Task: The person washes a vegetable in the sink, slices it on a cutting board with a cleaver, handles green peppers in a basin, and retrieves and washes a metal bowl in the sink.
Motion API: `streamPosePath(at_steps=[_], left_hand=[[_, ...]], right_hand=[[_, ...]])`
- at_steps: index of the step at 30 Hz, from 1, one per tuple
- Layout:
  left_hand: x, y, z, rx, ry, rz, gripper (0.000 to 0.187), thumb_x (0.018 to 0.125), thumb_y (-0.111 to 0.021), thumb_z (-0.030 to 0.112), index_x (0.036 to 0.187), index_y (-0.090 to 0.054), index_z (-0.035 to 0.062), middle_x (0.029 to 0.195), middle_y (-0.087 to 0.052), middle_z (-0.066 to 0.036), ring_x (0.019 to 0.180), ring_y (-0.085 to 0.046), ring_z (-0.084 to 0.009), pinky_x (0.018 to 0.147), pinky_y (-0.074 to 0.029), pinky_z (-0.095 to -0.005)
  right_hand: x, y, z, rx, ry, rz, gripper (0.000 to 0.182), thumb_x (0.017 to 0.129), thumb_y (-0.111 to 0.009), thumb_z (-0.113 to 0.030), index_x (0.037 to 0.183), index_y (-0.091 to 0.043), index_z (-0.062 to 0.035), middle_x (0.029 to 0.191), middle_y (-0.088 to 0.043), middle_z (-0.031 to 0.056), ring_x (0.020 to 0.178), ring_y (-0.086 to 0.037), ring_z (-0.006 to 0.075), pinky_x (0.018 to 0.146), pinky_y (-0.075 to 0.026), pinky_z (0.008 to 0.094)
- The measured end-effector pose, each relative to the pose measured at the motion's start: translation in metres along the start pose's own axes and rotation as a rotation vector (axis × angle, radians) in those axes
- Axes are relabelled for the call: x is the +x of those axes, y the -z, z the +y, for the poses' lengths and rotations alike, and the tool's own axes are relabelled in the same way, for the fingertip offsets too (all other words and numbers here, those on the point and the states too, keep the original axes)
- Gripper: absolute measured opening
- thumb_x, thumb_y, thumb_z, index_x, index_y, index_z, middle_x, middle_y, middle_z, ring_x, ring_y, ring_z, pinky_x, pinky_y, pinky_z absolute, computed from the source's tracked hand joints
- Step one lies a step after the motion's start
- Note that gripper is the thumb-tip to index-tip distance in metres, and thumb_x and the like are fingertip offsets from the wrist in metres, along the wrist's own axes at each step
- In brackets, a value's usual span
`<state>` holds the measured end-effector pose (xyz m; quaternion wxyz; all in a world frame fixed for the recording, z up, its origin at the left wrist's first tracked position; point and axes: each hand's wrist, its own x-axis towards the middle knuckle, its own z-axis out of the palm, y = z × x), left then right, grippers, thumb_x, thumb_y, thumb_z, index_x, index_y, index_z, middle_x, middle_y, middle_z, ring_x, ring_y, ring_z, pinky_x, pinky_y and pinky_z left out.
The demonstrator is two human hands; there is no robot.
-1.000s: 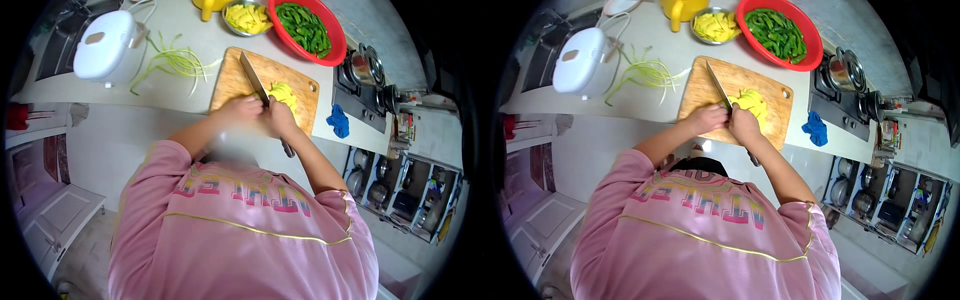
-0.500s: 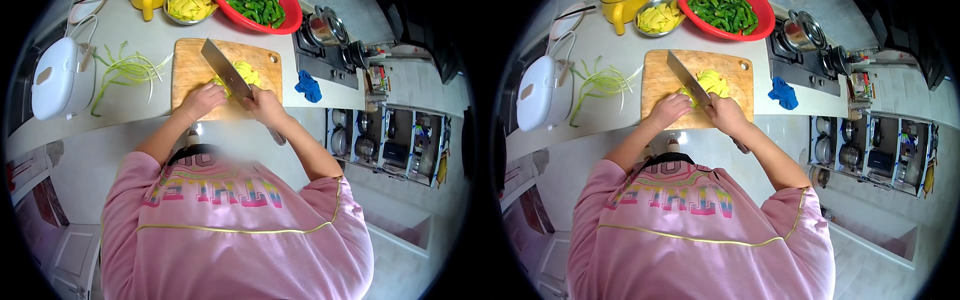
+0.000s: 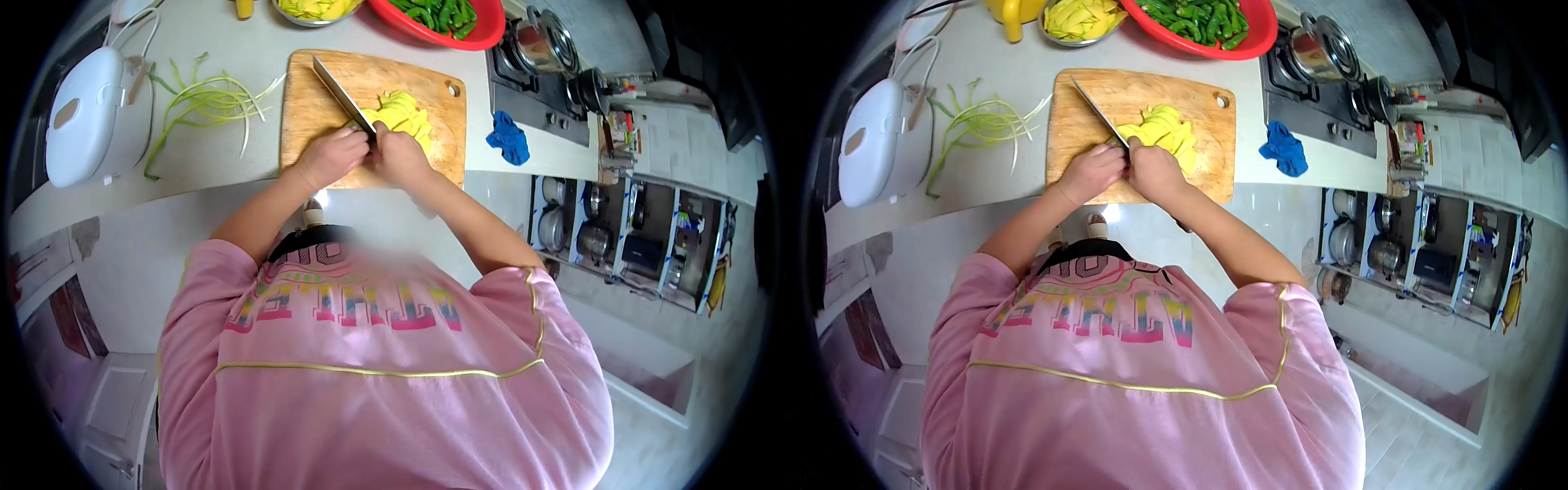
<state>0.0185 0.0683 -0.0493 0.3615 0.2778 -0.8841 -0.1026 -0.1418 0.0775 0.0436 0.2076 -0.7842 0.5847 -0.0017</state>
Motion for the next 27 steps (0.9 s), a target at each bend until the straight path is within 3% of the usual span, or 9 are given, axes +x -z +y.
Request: streamPosePath(at_steps=[7, 10, 13, 22, 27], left_hand=[[0.003, 0.011, 0.007, -0.083, 0.021, 0.177, 0.018, 0.073, -0.069, 0.015, 0.088, -0.062, 0.0078, 0.094, -0.060, -0.004, 0.090, -0.057, -0.0198, 0.078, -0.049, -0.0293], [-0.004, 0.013, 0.006, -0.079, 0.030, 0.100, 0.019, 0.074, -0.068, 0.015, 0.091, -0.063, 0.0079, 0.094, -0.060, -0.004, 0.089, -0.058, -0.0191, 0.075, -0.050, -0.0288], [-0.005, 0.010, 0.004, -0.018, -0.010, 0.122, 0.020, 0.074, -0.068, 0.014, 0.093, -0.064, 0.0077, 0.097, -0.061, -0.003, 0.088, -0.058, -0.0186, 0.072, -0.051, -0.0281], [-0.002, 0.013, 0.006, -0.034, 0.040, 0.128, 0.024, 0.072, -0.068, 0.013, 0.095, -0.063, 0.0061, 0.099, -0.062, -0.002, 0.086, -0.058, -0.0168, 0.071, -0.051, -0.0273], [-0.003, 0.009, 0.004, -0.043, 0.030, 0.140, 0.023, 0.072, -0.068, 0.013, 0.093, -0.063, 0.0055, 0.097, -0.062, -0.003, 0.085, -0.058, -0.0178, 0.070, -0.051, -0.0267]], right_hand=[[-0.013, 0.014, 0.009, 0.182, -0.009, 0.095, 0.019, 0.082, -0.058, -0.015, 0.091, -0.051, 0.0003, 0.063, -0.058, 0.0221, 0.060, -0.058, 0.0398, 0.056, -0.046, 0.0477], [-0.026, 0.032, 0.002, 0.177, -0.031, 0.089, 0.020, 0.082, -0.058, -0.015, 0.093, -0.052, 0.0005, 0.062, -0.057, 0.0226, 0.061, -0.058, 0.0400, 0.057, -0.046, 0.0480], [-0.034, 0.042, -0.001, 0.132, -0.046, -0.010, 0.020, 0.083, -0.057, -0.015, 0.094, -0.052, 0.0006, 0.062, -0.057, 0.0228, 0.061, -0.058, 0.0403, 0.058, -0.046, 0.0486], [-0.044, 0.041, -0.007, 0.063, -0.063, -0.020, 0.022, 0.083, -0.055, -0.013, 0.100, -0.051, 0.0015, 0.065, -0.059, 0.0237, 0.062, -0.059, 0.0398, 0.061, -0.047, 0.0489], [-0.037, 0.040, -0.012, 0.012, -0.069, -0.061, 0.019, 0.081, -0.055, -0.011, 0.094, -0.051, 0.0026, 0.064, -0.058, 0.0244, 0.062, -0.060, 0.0405, 0.060, -0.048, 0.0490]])
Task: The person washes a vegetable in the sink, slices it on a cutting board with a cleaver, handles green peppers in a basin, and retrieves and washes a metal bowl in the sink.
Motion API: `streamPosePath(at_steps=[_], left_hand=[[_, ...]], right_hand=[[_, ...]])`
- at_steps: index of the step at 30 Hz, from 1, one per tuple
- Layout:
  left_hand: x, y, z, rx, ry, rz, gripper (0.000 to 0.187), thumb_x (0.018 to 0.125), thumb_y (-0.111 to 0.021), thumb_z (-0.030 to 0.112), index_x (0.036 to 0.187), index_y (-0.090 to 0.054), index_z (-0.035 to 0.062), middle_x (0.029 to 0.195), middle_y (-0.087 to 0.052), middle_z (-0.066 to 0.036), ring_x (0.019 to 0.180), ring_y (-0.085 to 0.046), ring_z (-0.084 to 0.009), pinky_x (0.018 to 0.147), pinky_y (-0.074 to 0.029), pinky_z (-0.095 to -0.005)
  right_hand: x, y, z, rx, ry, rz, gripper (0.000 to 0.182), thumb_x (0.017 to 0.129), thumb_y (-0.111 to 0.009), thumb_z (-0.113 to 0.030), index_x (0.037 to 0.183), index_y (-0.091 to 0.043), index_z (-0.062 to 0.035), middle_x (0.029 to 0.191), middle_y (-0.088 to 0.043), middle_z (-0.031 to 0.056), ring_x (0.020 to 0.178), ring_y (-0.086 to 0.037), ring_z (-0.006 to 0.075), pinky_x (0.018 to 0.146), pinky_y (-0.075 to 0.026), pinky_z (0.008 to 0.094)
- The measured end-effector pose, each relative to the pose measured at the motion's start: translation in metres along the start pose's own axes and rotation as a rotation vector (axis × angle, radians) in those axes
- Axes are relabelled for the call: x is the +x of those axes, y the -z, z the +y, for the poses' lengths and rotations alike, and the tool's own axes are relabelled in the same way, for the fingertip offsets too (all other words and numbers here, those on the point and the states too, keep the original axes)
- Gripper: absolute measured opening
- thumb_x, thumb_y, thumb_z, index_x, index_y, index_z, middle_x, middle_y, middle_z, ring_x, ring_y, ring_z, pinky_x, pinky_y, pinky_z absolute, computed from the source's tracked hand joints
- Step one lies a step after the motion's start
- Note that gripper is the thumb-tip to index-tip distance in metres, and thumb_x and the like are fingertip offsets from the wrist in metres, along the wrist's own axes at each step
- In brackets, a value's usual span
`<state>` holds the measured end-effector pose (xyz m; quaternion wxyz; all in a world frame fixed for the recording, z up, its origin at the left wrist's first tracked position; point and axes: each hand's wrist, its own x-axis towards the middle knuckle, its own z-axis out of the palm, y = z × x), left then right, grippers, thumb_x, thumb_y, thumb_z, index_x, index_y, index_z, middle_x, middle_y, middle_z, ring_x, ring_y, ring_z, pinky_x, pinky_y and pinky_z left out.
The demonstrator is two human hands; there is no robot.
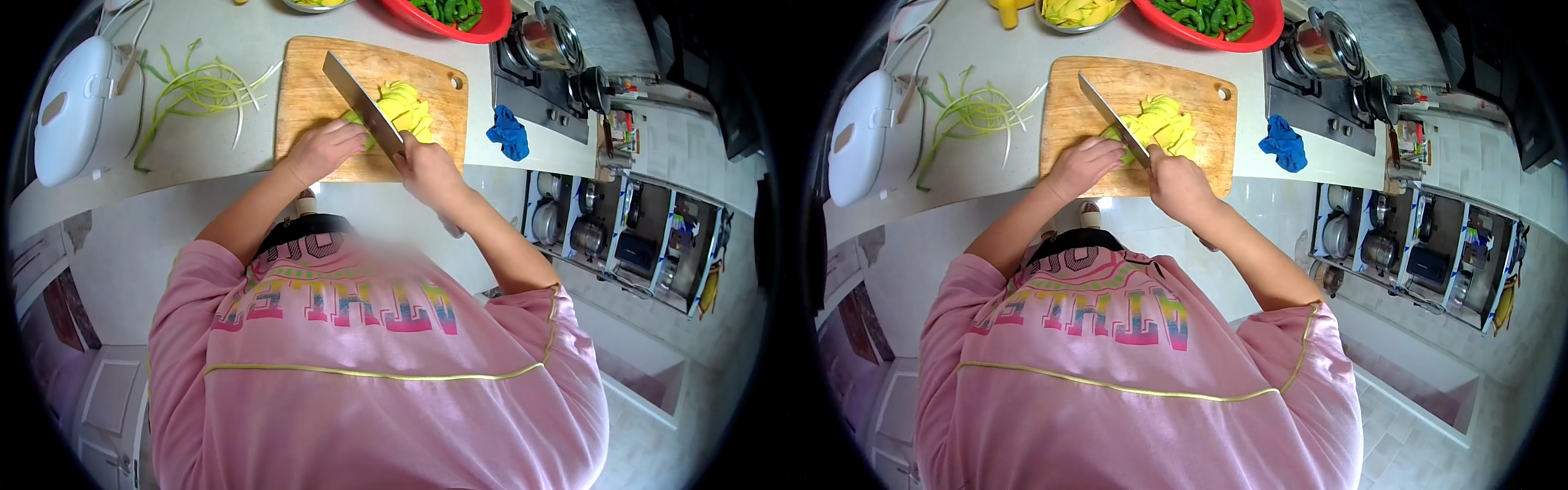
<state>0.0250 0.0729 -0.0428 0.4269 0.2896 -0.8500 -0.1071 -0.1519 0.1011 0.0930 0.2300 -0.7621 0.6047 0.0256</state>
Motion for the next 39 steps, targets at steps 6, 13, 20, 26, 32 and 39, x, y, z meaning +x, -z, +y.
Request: streamPosePath(at_steps=[6, 13, 20, 26, 32, 39], left_hand=[[-0.002, -0.003, -0.005, 0.029, -0.017, 0.008, 0.019, 0.071, -0.067, 0.012, 0.088, -0.063, 0.0070, 0.098, -0.062, -0.004, 0.086, -0.059, -0.0182, 0.071, -0.051, -0.0265], [-0.003, 0.000, 0.000, -0.007, 0.015, -0.030, 0.019, 0.073, -0.066, 0.012, 0.091, -0.062, 0.0097, 0.099, -0.060, -0.002, 0.086, -0.058, -0.0172, 0.072, -0.051, -0.0267], [-0.004, -0.001, -0.001, 0.018, -0.005, -0.022, 0.020, 0.072, -0.065, 0.011, 0.091, -0.063, 0.0088, 0.099, -0.060, -0.001, 0.085, -0.057, -0.0168, 0.071, -0.050, -0.0256], [-0.006, -0.004, -0.003, 0.005, 0.006, -0.069, 0.020, 0.071, -0.062, 0.006, 0.091, -0.063, 0.0082, 0.099, -0.060, -0.002, 0.085, -0.058, -0.0174, 0.070, -0.050, -0.0258], [-0.001, 0.002, -0.003, -0.043, 0.030, -0.017, 0.026, 0.070, -0.057, 0.001, 0.094, -0.063, 0.0079, 0.099, -0.060, -0.002, 0.089, -0.058, -0.0179, 0.071, -0.051, -0.0266], [-0.002, 0.004, 0.002, -0.007, 0.026, -0.021, 0.024, 0.072, -0.056, 0.004, 0.094, -0.063, 0.0087, 0.099, -0.060, -0.001, 0.087, -0.058, -0.0170, 0.071, -0.052, -0.0263]], right_hand=[[0.043, -0.038, 0.007, -0.017, 0.091, 0.088, 0.018, 0.081, -0.055, -0.012, 0.088, -0.049, 0.0029, 0.062, -0.058, 0.0242, 0.060, -0.059, 0.0411, 0.057, -0.048, 0.0486], [0.005, -0.006, 0.003, 0.122, -0.019, 0.094, 0.020, 0.082, -0.057, -0.012, 0.094, -0.051, 0.0024, 0.061, -0.056, 0.0228, 0.059, -0.058, 0.0401, 0.055, -0.046, 0.0481], [0.003, -0.001, 0.003, 0.001, 0.072, 0.016, 0.018, 0.081, -0.055, -0.010, 0.093, -0.050, 0.0030, 0.062, -0.057, 0.0233, 0.060, -0.059, 0.0407, 0.056, -0.047, 0.0485], [0.038, -0.030, 0.002, -0.021, 0.110, 0.036, 0.020, 0.077, -0.057, -0.010, 0.091, -0.049, 0.0022, 0.064, -0.059, 0.0235, 0.063, -0.060, 0.0401, 0.059, -0.049, 0.0483], [0.040, -0.029, 0.013, 0.044, 0.059, 0.083, 0.019, 0.080, -0.058, -0.014, 0.088, -0.050, 0.0011, 0.065, -0.059, 0.0225, 0.064, -0.060, 0.0397, 0.058, -0.049, 0.0468], [-0.001, 0.006, 0.006, 0.051, 0.019, 0.014, 0.018, 0.081, -0.058, -0.014, 0.089, -0.051, 0.0017, 0.063, -0.057, 0.0240, 0.062, -0.059, 0.0404, 0.058, -0.047, 0.0480]])
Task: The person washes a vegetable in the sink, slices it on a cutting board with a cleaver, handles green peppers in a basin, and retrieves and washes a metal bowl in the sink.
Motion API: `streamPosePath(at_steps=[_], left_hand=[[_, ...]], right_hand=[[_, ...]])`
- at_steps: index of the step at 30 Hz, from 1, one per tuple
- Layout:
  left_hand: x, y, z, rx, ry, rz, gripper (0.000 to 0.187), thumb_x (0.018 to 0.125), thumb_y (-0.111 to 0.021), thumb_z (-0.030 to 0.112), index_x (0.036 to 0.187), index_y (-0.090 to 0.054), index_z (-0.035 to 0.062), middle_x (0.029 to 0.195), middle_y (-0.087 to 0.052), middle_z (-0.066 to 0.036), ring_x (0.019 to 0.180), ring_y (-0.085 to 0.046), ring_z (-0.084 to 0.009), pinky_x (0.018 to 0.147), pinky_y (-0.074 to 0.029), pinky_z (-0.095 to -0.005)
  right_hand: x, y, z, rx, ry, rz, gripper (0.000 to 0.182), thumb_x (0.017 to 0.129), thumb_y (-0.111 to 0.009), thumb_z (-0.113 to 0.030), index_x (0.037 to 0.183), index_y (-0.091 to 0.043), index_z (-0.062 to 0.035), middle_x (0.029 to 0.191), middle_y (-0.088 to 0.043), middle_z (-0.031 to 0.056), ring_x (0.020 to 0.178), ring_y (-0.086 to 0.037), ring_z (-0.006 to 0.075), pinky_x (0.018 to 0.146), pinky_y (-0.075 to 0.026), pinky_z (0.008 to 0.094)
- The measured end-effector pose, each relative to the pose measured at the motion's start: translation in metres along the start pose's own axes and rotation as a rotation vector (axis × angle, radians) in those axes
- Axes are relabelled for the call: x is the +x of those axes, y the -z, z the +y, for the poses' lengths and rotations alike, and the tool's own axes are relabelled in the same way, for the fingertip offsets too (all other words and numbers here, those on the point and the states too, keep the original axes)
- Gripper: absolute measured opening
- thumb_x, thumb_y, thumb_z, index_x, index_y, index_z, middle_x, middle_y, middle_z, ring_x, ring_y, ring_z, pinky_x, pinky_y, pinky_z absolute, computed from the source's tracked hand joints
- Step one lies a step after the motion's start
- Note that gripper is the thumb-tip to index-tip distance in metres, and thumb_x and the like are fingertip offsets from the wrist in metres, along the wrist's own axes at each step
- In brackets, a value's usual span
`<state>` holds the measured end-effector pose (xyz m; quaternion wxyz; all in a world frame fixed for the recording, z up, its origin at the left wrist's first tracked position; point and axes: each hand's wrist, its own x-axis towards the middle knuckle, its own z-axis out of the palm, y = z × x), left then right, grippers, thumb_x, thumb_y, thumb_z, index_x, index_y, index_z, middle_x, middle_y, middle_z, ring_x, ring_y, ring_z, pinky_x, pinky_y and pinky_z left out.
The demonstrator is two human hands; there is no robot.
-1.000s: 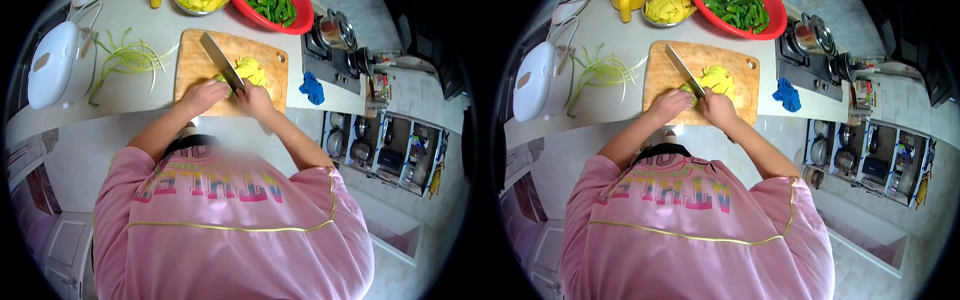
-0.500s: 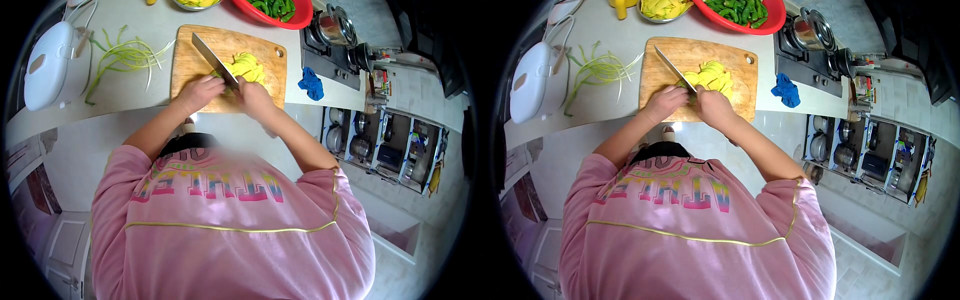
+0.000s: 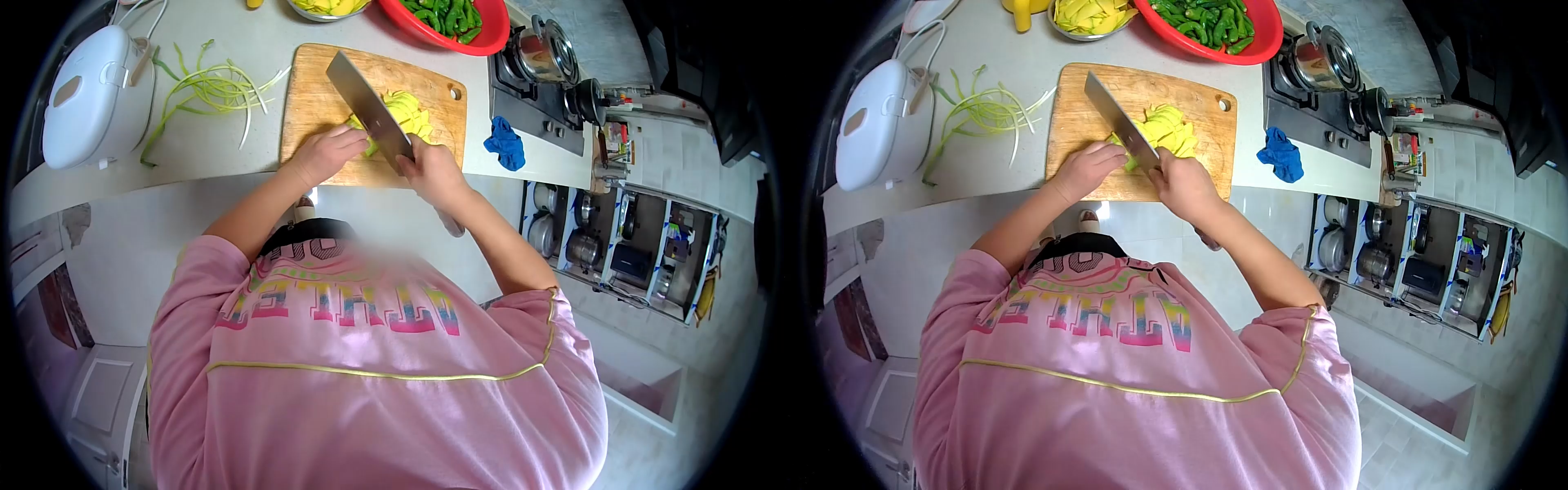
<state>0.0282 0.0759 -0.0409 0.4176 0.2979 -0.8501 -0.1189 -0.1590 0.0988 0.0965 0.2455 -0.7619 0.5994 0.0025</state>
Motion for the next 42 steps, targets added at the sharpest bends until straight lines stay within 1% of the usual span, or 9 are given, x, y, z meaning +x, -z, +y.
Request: streamPosePath(at_steps=[4, 14, 17, 18, 21, 22, 25, 37, 42], left_hand=[[-0.001, 0.000, 0.000, -0.001, 0.010, -0.022, 0.023, 0.072, -0.056, 0.004, 0.093, -0.063, 0.0086, 0.099, -0.060, -0.001, 0.086, -0.058, -0.0171, 0.070, -0.052, -0.0264], [-0.001, -0.001, -0.005, -0.021, 0.009, -0.004, 0.020, 0.071, -0.057, 0.004, 0.090, -0.063, 0.0082, 0.096, -0.061, -0.003, 0.086, -0.058, -0.0184, 0.070, -0.051, -0.0271], [0.002, 0.000, -0.002, -0.050, -0.001, 0.023, 0.020, 0.071, -0.057, 0.004, 0.090, -0.063, 0.0080, 0.095, -0.060, -0.003, 0.087, -0.058, -0.0190, 0.071, -0.051, -0.0277], [0.002, 0.001, -0.002, -0.048, -0.001, 0.018, 0.020, 0.071, -0.057, 0.005, 0.090, -0.063, 0.0080, 0.095, -0.060, -0.003, 0.087, -0.059, -0.0190, 0.072, -0.051, -0.0276], [0.000, 0.002, -0.003, -0.032, 0.004, -0.020, 0.020, 0.072, -0.058, 0.005, 0.091, -0.063, 0.0079, 0.095, -0.061, -0.003, 0.086, -0.059, -0.0189, 0.073, -0.051, -0.0274], [-0.001, 0.000, -0.002, -0.033, -0.003, -0.042, 0.020, 0.072, -0.058, 0.005, 0.092, -0.063, 0.0078, 0.096, -0.061, -0.003, 0.086, -0.059, -0.0188, 0.073, -0.051, -0.0272], [-0.003, -0.003, -0.001, -0.038, 0.018, 0.018, 0.020, 0.072, -0.058, 0.006, 0.091, -0.063, 0.0077, 0.096, -0.061, -0.003, 0.086, -0.059, -0.0183, 0.072, -0.052, -0.0275], [-0.004, -0.003, -0.004, -0.028, 0.007, 0.028, 0.021, 0.068, -0.060, 0.004, 0.088, -0.064, 0.0075, 0.093, -0.061, -0.003, 0.083, -0.059, -0.0178, 0.066, -0.051, -0.0265], [-0.004, -0.001, -0.001, -0.033, 0.018, 0.038, 0.020, 0.071, -0.057, 0.006, 0.090, -0.063, 0.0086, 0.094, -0.061, -0.002, 0.085, -0.059, -0.0167, 0.069, -0.051, -0.0262]], right_hand=[[-0.002, -0.001, -0.005, -0.060, -0.008, -0.066, 0.017, 0.082, -0.056, -0.012, 0.089, -0.050, 0.0024, 0.064, -0.058, 0.0242, 0.063, -0.059, 0.0409, 0.059, -0.047, 0.0491], [0.041, -0.048, 0.002, -0.085, 0.054, 0.039, 0.018, 0.078, -0.058, -0.012, 0.087, -0.050, 0.0023, 0.064, -0.058, 0.0236, 0.065, -0.060, 0.0403, 0.061, -0.048, 0.0478], [0.035, -0.032, 0.012, 0.020, 0.042, 0.026, 0.019, 0.080, -0.058, -0.014, 0.089, -0.051, 0.0017, 0.064, -0.058, 0.0233, 0.062, -0.059, 0.0401, 0.059, -0.047, 0.0477], [0.031, -0.034, 0.015, 0.051, 0.049, 0.108, 0.020, 0.082, -0.057, -0.016, 0.090, -0.052, 0.0011, 0.064, -0.058, 0.0228, 0.061, -0.058, 0.0399, 0.057, -0.047, 0.0471], [0.014, -0.010, -0.001, 0.107, -0.003, 0.090, 0.021, 0.082, -0.058, -0.017, 0.091, -0.052, 0.0013, 0.063, -0.058, 0.0224, 0.060, -0.058, 0.0399, 0.057, -0.047, 0.0468], [0.010, -0.006, 0.000, 0.072, 0.057, 0.095, 0.021, 0.082, -0.058, -0.017, 0.091, -0.052, 0.0012, 0.063, -0.058, 0.0220, 0.060, -0.058, 0.0397, 0.057, -0.047, 0.0472], [0.005, 0.004, -0.007, 0.014, 0.035, -0.013, 0.019, 0.082, -0.058, -0.015, 0.090, -0.052, 0.0014, 0.063, -0.058, 0.0228, 0.061, -0.059, 0.0402, 0.057, -0.047, 0.0480], [0.041, -0.043, -0.002, -0.065, 0.093, 0.000, 0.017, 0.078, -0.057, -0.009, 0.088, -0.049, 0.0030, 0.066, -0.058, 0.0247, 0.064, -0.059, 0.0410, 0.060, -0.048, 0.0486], [0.034, -0.037, 0.009, -0.038, 0.096, 0.040, 0.019, 0.082, -0.057, -0.015, 0.092, -0.052, 0.0000, 0.062, -0.058, 0.0227, 0.061, -0.059, 0.0397, 0.057, -0.047, 0.0476]])
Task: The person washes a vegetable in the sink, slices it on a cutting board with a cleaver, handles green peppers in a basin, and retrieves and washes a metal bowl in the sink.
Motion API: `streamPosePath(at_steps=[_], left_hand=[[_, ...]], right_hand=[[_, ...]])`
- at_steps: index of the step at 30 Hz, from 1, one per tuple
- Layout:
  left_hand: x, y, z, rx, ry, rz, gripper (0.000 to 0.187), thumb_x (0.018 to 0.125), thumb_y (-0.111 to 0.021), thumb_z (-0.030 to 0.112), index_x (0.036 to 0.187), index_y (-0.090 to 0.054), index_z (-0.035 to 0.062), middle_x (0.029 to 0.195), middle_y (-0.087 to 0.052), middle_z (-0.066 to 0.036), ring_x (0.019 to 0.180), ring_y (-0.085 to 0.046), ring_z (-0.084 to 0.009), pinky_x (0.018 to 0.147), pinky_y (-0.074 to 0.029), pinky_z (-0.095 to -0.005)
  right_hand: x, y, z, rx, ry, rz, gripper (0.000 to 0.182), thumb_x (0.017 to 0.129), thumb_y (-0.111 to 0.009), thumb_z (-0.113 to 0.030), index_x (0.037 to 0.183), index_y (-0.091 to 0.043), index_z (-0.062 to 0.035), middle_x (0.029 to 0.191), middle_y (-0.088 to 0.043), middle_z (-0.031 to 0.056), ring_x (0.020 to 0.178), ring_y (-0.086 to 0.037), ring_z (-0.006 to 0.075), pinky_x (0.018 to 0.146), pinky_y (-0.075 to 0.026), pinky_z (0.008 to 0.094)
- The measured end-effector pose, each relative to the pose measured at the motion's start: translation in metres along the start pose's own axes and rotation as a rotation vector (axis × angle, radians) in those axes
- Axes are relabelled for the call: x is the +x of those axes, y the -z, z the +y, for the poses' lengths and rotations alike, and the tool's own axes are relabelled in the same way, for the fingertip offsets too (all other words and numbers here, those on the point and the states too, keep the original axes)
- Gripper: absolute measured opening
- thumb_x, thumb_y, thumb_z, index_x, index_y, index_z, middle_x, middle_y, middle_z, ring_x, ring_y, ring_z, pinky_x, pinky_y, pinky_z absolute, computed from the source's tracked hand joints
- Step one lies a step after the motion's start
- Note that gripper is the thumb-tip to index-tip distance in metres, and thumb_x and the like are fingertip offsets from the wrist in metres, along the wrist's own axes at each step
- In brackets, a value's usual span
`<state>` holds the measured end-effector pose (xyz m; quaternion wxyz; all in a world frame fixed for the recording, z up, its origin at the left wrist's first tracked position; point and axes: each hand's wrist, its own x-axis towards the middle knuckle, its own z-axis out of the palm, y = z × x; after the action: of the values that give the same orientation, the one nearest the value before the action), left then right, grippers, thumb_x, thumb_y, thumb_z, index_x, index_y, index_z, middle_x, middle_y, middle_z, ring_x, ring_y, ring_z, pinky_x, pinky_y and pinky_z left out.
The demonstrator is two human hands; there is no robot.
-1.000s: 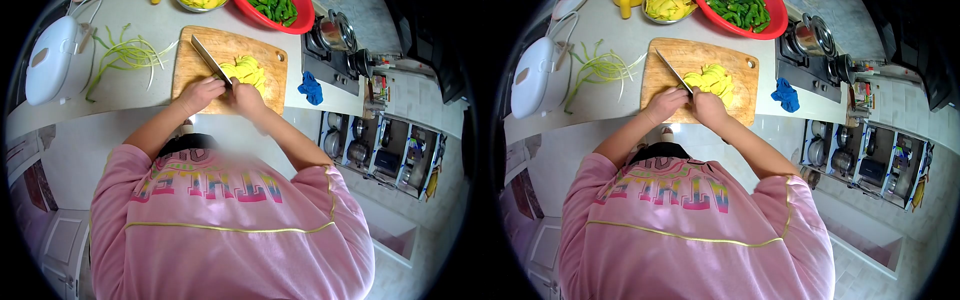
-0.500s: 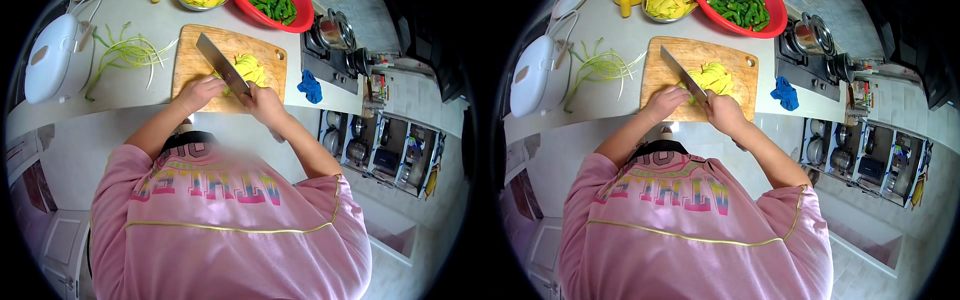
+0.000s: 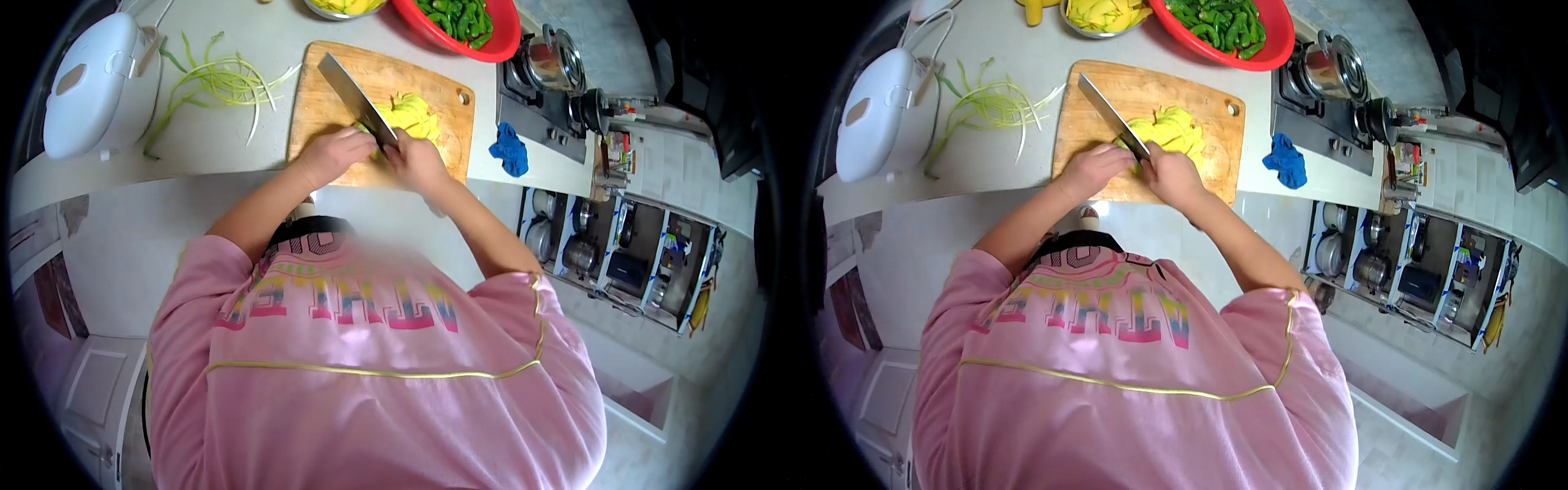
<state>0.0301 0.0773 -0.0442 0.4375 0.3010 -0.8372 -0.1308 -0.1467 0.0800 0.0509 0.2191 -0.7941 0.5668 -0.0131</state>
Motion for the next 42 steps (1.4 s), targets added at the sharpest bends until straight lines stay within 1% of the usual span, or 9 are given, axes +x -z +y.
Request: streamPosePath(at_steps=[3, 4, 10, 17, 20, 22, 29, 33, 42], left_hand=[[0.000, 0.003, -0.002, 0.027, -0.021, -0.028, 0.021, 0.072, -0.056, 0.007, 0.092, -0.063, 0.0090, 0.096, -0.061, -0.001, 0.085, -0.059, -0.0165, 0.070, -0.051, -0.0260], [-0.002, 0.002, -0.002, 0.023, -0.007, -0.055, 0.023, 0.072, -0.056, 0.006, 0.093, -0.062, 0.0091, 0.098, -0.061, -0.001, 0.086, -0.059, -0.0163, 0.070, -0.052, -0.0261], [-0.001, 0.001, 0.000, 0.035, -0.014, -0.034, 0.022, 0.071, -0.057, 0.005, 0.093, -0.062, 0.0089, 0.098, -0.060, -0.001, 0.084, -0.058, -0.0161, 0.069, -0.051, -0.0260], [-0.002, 0.000, -0.001, 0.026, -0.006, -0.032, 0.021, 0.071, -0.057, 0.004, 0.091, -0.062, 0.0090, 0.097, -0.060, -0.001, 0.084, -0.058, -0.0166, 0.068, -0.051, -0.0262], [-0.005, 0.000, -0.003, 0.007, 0.023, -0.100, 0.021, 0.071, -0.058, 0.005, 0.091, -0.062, 0.0084, 0.097, -0.060, -0.001, 0.084, -0.058, -0.0172, 0.068, -0.051, -0.0262], [-0.002, 0.003, -0.002, 0.008, -0.003, -0.052, 0.021, 0.071, -0.058, 0.005, 0.091, -0.062, 0.0076, 0.097, -0.060, -0.002, 0.085, -0.058, -0.0177, 0.069, -0.051, -0.0263], [-0.001, 0.006, 0.001, 0.055, -0.038, -0.011, 0.018, 0.071, -0.057, 0.007, 0.089, -0.063, 0.0076, 0.096, -0.061, -0.001, 0.086, -0.059, -0.0166, 0.070, -0.052, -0.0256], [0.003, 0.005, 0.006, 0.046, -0.002, 0.007, 0.020, 0.070, -0.057, 0.007, 0.089, -0.063, 0.0100, 0.094, -0.061, 0.001, 0.084, -0.059, -0.0150, 0.067, -0.052, -0.0252], [-0.003, 0.001, 0.002, 0.062, -0.018, 0.000, 0.018, 0.069, -0.058, 0.006, 0.087, -0.062, 0.0093, 0.092, -0.061, 0.000, 0.084, -0.059, -0.0158, 0.066, -0.052, -0.0252]], right_hand=[[-0.019, 0.018, -0.006, 0.091, -0.070, 0.056, 0.021, 0.082, -0.058, -0.016, 0.094, -0.052, 0.0006, 0.063, -0.058, 0.0227, 0.060, -0.058, 0.0399, 0.057, -0.047, 0.0475], [-0.022, 0.029, -0.012, 0.082, -0.106, 0.018, 0.023, 0.082, -0.058, -0.016, 0.095, -0.053, 0.0011, 0.063, -0.058, 0.0233, 0.059, -0.058, 0.0401, 0.057, -0.046, 0.0472], [-0.030, 0.038, -0.010, 0.031, -0.055, -0.094, 0.017, 0.082, -0.058, -0.013, 0.086, -0.050, 0.0014, 0.063, -0.057, 0.0234, 0.062, -0.058, 0.0402, 0.058, -0.046, 0.0472], [-0.008, 0.014, -0.003, -0.001, 0.010, -0.105, 0.017, 0.079, -0.058, -0.011, 0.086, -0.050, 0.0021, 0.064, -0.058, 0.0237, 0.065, -0.060, 0.0400, 0.060, -0.048, 0.0475], [0.005, -0.002, -0.015, -0.073, 0.010, -0.060, 0.021, 0.079, -0.060, -0.014, 0.088, -0.051, 0.0020, 0.065, -0.058, 0.0235, 0.066, -0.061, 0.0399, 0.061, -0.048, 0.0471], [0.008, -0.008, -0.009, -0.034, 0.034, -0.011, 0.021, 0.080, -0.060, -0.016, 0.088, -0.051, 0.0012, 0.064, -0.058, 0.0229, 0.064, -0.060, 0.0391, 0.060, -0.048, 0.0472], [-0.018, 0.027, -0.015, 0.113, -0.060, 0.040, 0.018, 0.083, -0.058, -0.016, 0.089, -0.052, 0.0002, 0.063, -0.057, 0.0220, 0.061, -0.058, 0.0397, 0.056, -0.046, 0.0462], [-0.025, 0.038, -0.015, 0.043, -0.045, -0.081, 0.019, 0.082, -0.059, -0.016, 0.087, -0.052, 0.0017, 0.064, -0.057, 0.0235, 0.063, -0.058, 0.0400, 0.058, -0.046, 0.0475], [-0.004, 0.008, -0.010, -0.025, 0.030, -0.069, 0.018, 0.076, -0.058, -0.010, 0.088, -0.051, 0.0026, 0.063, -0.057, 0.0237, 0.063, -0.060, 0.0399, 0.060, -0.049, 0.0468]])
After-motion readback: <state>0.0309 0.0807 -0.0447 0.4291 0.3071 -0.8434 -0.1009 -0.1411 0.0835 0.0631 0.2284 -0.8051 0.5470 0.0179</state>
